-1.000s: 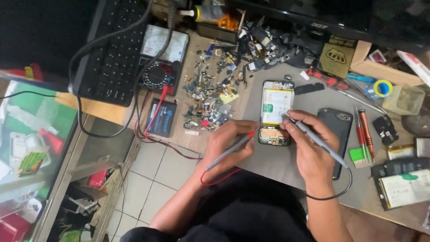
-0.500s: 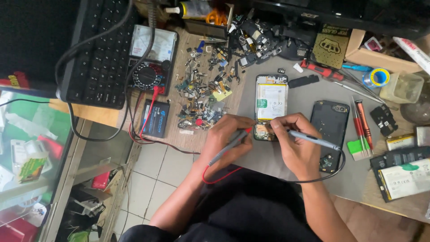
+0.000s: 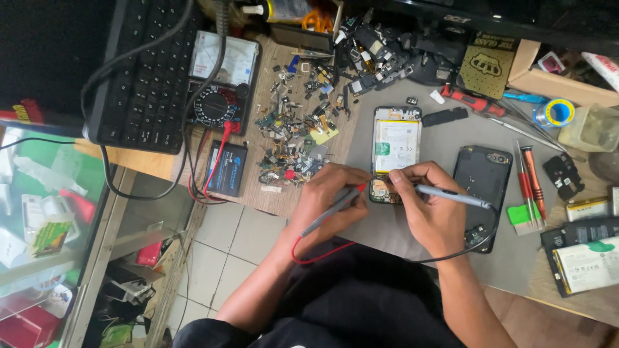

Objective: Testing a disassembled smartphone's internal components using a digital multimeter to diagnose electrical issues.

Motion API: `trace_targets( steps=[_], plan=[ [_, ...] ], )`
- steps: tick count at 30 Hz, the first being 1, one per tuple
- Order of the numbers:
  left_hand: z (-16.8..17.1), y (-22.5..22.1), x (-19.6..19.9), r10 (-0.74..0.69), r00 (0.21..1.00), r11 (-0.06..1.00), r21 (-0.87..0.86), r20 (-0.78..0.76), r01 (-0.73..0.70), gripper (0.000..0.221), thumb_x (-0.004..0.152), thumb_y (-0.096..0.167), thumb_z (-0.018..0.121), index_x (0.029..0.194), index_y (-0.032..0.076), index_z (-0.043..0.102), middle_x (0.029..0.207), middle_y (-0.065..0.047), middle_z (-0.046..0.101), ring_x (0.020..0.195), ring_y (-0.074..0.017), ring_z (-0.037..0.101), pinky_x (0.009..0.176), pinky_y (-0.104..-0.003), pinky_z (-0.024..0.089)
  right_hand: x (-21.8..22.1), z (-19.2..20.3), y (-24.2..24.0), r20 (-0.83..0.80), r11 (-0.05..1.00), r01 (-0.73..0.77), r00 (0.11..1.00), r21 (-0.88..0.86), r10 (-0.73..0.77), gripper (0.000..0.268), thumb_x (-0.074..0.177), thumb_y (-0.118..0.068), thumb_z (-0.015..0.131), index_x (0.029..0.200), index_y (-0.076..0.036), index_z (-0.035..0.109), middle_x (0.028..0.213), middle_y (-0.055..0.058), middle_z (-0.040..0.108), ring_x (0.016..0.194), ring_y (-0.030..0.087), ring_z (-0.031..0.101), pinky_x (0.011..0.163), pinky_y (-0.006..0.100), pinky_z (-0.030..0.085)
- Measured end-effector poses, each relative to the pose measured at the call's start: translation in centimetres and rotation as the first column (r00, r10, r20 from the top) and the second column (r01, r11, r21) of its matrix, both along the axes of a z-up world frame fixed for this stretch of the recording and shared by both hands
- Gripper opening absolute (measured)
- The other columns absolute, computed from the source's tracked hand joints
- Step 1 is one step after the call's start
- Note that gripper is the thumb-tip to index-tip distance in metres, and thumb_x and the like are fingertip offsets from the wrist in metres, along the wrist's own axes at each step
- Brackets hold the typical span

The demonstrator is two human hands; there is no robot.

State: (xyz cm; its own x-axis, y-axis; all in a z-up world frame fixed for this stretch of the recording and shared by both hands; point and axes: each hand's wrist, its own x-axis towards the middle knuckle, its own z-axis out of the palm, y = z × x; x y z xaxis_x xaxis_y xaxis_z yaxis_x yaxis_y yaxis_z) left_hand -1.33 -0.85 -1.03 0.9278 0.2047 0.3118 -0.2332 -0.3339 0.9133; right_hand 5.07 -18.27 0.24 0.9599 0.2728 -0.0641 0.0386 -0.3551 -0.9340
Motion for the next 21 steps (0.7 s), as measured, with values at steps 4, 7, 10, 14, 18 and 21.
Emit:
trace_targets(
  steps=[4,7,10,14,18,21],
  plan=[
    [-0.23,-0.19,-0.02,0.020,1.000,1.000,0.008,-0.011,-0.020,0.019,0.074,-0.002,0.076,0.093,-0.001,0.071,0.094,-0.016,0.077,0.090,-0.0364,0.073,0.075,-0.041,0.060,0.19,-0.25,-0.28,-0.003,1.000,0.010,1.000,-0.008,-0.010,0.019,0.101,-0.017,0.078,0.090,-0.002,0.074,0.076,0.014,0.073,0.077,0.018,0.070,0.071,0.033,0.052],
    [-0.34,-0.25,-0.07,0.019,1.000,1.000,0.017,-0.025,-0.018,0.020,0.073,-0.001,0.075,0.093,0.000,0.071,0.095,-0.016,0.077,0.091,-0.0360,0.073,0.075,-0.041,0.060,0.12,-0.09,-0.11,0.002,1.000,0.013,1.000,-0.021,-0.013,0.019,0.100,-0.018,0.079,0.089,-0.003,0.074,0.075,0.014,0.073,0.075,0.018,0.071,0.069,0.032,0.053],
    [-0.24,-0.38,-0.10,0.024,0.999,1.000,0.019,-0.043,-0.023,0.020,0.073,-0.001,0.076,0.092,0.000,0.071,0.095,-0.015,0.077,0.092,-0.0349,0.073,0.075,-0.040,0.060,0.13,-0.15,-0.06,-0.011,1.000,0.017,1.000,-0.017,-0.017,0.020,0.101,-0.019,0.078,0.088,-0.004,0.074,0.075,0.013,0.074,0.075,0.018,0.072,0.069,0.031,0.052],
    [-0.31,-0.53,-0.15,0.046,0.997,0.999,0.016,-0.062,-0.045,0.020,0.073,0.000,0.076,0.092,0.003,0.072,0.096,-0.013,0.077,0.089,-0.0318,0.074,0.074,-0.036,0.060,0.22,0.09,-0.06,0.011,1.000,0.003,1.000,0.005,-0.003,0.021,0.100,-0.019,0.078,0.087,-0.004,0.074,0.074,0.013,0.074,0.074,0.019,0.071,0.071,0.033,0.054],
    [-0.16,-0.72,-0.18,0.051,0.996,0.999,0.014,-0.072,-0.050,0.019,0.073,0.000,0.075,0.091,0.003,0.072,0.095,-0.013,0.077,0.087,-0.0311,0.074,0.072,-0.035,0.060,0.29,0.15,-0.17,0.010,1.000,-0.004,1.000,0.020,0.004,0.021,0.100,-0.019,0.078,0.086,-0.004,0.073,0.073,0.011,0.073,0.074,0.017,0.070,0.070,0.033,0.054],
    [0.21,-0.85,0.01,0.063,0.994,0.998,0.027,-0.089,-0.061,0.018,0.073,0.000,0.074,0.090,0.004,0.072,0.093,-0.014,0.076,0.083,-0.0312,0.074,0.070,-0.036,0.059,0.30,-0.04,-0.28,-0.004,0.999,-0.009,1.000,0.031,0.009,0.022,0.101,-0.019,0.077,0.086,-0.004,0.073,0.071,0.011,0.073,0.072,0.015,0.068,0.071,0.032,0.054]
  ],
)
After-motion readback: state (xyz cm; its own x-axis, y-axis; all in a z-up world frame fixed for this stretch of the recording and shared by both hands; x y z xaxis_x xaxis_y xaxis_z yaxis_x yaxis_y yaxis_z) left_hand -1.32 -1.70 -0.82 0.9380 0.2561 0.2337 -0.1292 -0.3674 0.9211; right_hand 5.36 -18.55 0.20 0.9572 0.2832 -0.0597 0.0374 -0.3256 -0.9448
